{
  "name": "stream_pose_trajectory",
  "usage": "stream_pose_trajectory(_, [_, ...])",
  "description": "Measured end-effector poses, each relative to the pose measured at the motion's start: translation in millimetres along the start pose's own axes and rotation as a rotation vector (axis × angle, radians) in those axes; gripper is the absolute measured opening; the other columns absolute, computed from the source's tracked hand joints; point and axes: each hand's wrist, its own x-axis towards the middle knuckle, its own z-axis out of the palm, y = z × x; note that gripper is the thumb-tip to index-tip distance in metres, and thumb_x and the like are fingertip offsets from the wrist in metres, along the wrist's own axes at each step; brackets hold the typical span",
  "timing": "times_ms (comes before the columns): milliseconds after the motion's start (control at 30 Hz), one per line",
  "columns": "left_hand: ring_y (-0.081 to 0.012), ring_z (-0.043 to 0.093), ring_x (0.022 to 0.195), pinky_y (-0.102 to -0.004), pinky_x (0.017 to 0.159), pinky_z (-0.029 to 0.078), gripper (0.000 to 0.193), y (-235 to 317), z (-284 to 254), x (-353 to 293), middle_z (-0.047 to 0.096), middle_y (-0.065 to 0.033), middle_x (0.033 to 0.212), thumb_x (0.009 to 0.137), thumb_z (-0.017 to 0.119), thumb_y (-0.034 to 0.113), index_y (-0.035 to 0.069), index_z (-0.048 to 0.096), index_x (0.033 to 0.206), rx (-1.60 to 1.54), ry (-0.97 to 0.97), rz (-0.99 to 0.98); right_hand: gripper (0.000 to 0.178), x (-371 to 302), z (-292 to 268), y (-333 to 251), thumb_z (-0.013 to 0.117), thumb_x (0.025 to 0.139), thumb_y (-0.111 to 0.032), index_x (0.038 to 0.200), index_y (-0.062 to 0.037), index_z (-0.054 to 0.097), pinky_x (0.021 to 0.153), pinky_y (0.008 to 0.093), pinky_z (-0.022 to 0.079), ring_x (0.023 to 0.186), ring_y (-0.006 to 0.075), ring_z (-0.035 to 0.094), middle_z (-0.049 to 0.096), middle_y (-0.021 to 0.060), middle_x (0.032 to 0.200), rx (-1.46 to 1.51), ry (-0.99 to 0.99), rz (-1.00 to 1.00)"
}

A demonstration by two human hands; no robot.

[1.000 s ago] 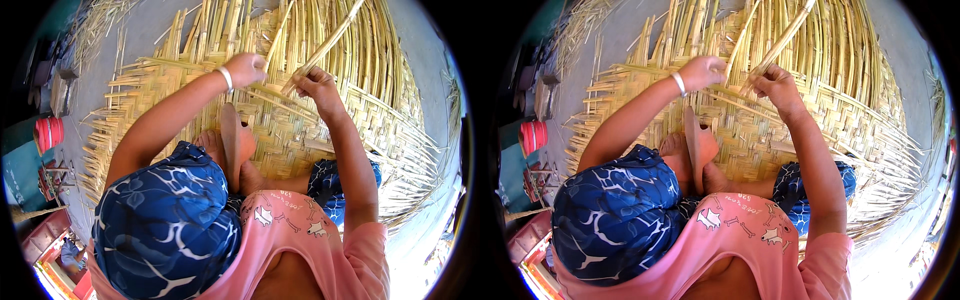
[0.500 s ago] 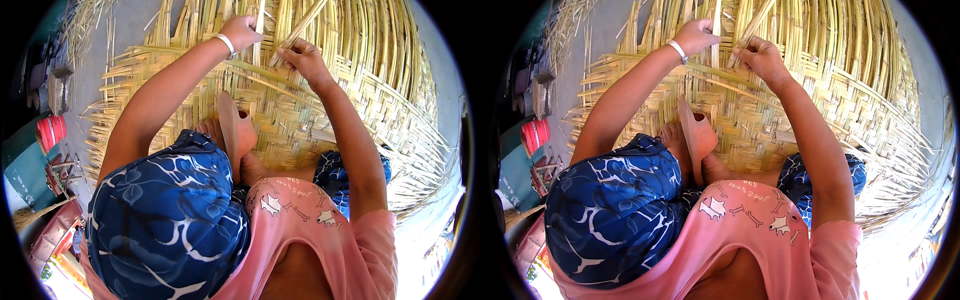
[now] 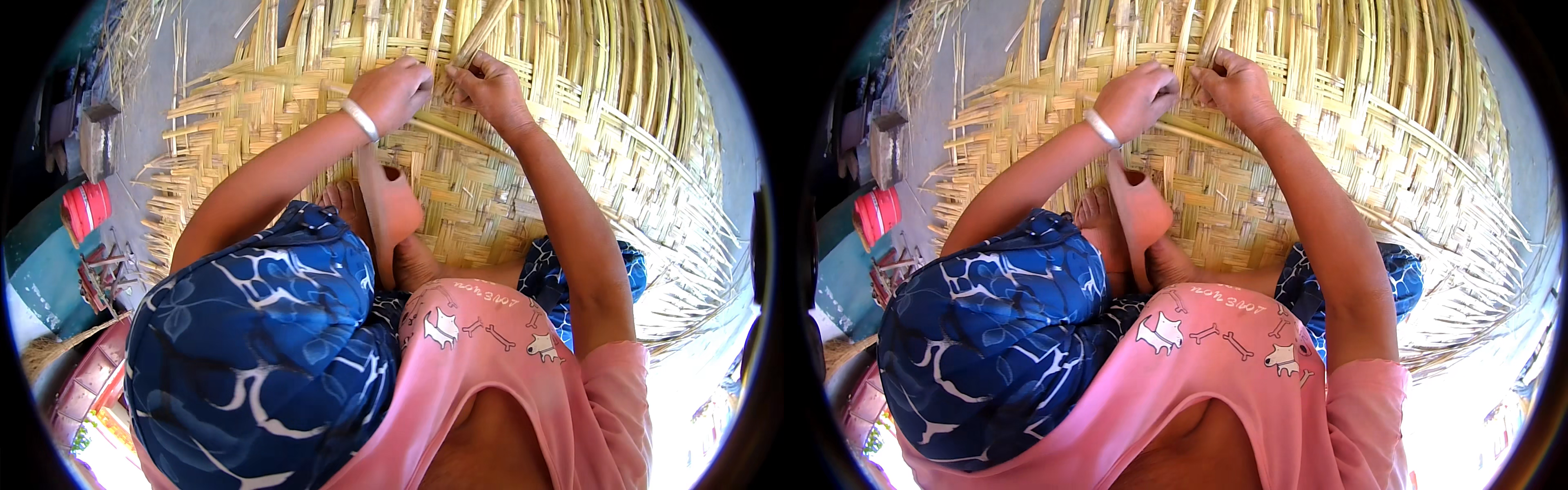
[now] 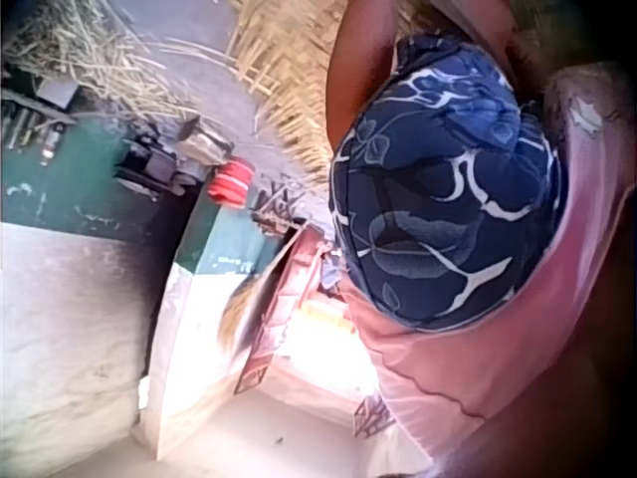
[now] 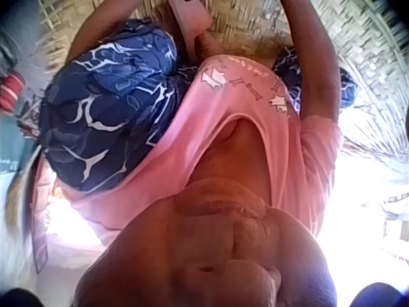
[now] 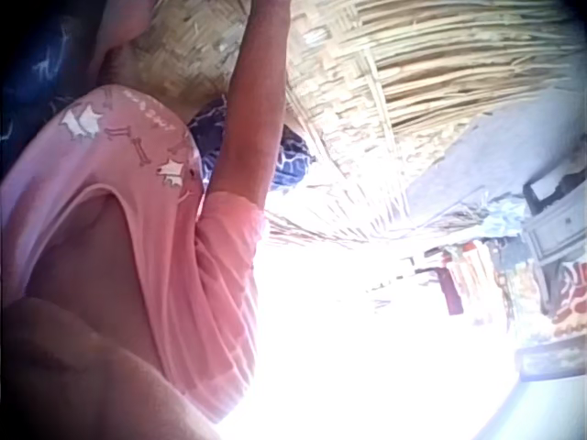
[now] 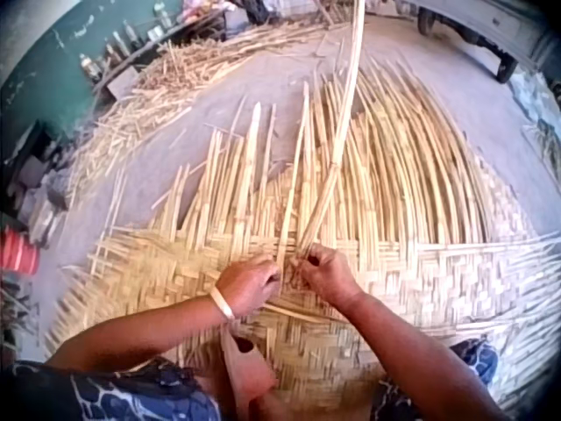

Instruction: The person weaves a large mat using dried palm leaves. They sit on the floor and interlace the leaves by hand, repeatedly pulling and adjusting the strands to form a tight pattern.

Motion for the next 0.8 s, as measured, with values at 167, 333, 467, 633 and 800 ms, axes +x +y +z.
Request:
stream_pose_trajectory(167, [-0.0249, 0.06, 0.072, -0.0352, 0.067, 0.048, 0.011, -13.3, -9.5, -15.5, 0.062, -0.0075, 0.078, 0.08, 0.063, 0.017, 0.008, 0.064, 0.088, -0.101, -0.223, 0.096, 0.015, -6.5, -2.9, -5.3, 0.062, 0.089, -0.014, 0.093, 0.0005, 0.059, 0.056, 0.0231, 0.054, 0.06, 0.0088, 0.061, 0.063, 0.0054, 0.076, 0.247, 0.003, 0.077])
stream_pose_trajectory(333, [-0.0178, 0.061, 0.07, -0.0309, 0.066, 0.05, 0.026, -5.1, -3.4, -14.2, 0.064, -0.0071, 0.08, 0.084, 0.063, 0.018, 0.007, 0.063, 0.108, -0.252, -0.236, 0.03, 0.012, -14.4, 3.1, -7.4, 0.061, 0.089, -0.012, 0.094, -0.0005, 0.06, 0.057, 0.0225, 0.054, 0.062, 0.0092, 0.061, 0.063, 0.005, 0.075, 0.245, 0.066, 0.093])
stream_pose_trajectory(467, [-0.0107, 0.059, 0.072, -0.0269, 0.065, 0.049, 0.03, 4.4, -3.3, -1.8, 0.064, -0.0048, 0.085, 0.088, 0.062, 0.02, 0.001, 0.06, 0.11, -0.501, -0.174, -0.352, 0.011, -20.0, 0.1, -5.7, 0.062, 0.088, -0.012, 0.093, -0.002, 0.06, 0.057, 0.0224, 0.053, 0.062, 0.009, 0.06, 0.062, 0.0035, 0.072, 0.43, 0.062, 0.059])
stream_pose_trajectory(633, [-0.0095, 0.06, 0.074, -0.0229, 0.064, 0.049, 0.029, 15.2, -23.7, 1.7, 0.065, -0.0044, 0.087, 0.09, 0.06, 0.026, 0.001, 0.062, 0.105, -0.848, -0.333, -0.547, 0.012, -29.8, -6.8, -17.3, 0.064, 0.087, -0.015, 0.09, -0.0042, 0.061, 0.058, 0.023, 0.047, 0.061, 0.0086, 0.055, 0.06, 0.0014, 0.069, 0.468, 0.039, 0.055])
stream_pose_trajectory(800, [-0.009, 0.059, 0.068, -0.0219, 0.059, 0.047, 0.025, 14.4, -35.0, -19.9, 0.065, -0.0035, 0.083, 0.09, 0.059, 0.027, 0.004, 0.064, 0.099, -1.027, -0.249, -0.592, 0.017, -30.6, 9.2, -35.9, 0.065, 0.085, -0.019, 0.085, -0.0031, 0.061, 0.061, 0.0242, 0.043, 0.063, 0.0087, 0.051, 0.057, 0.0009, 0.069, 0.332, 0.028, 0.019])
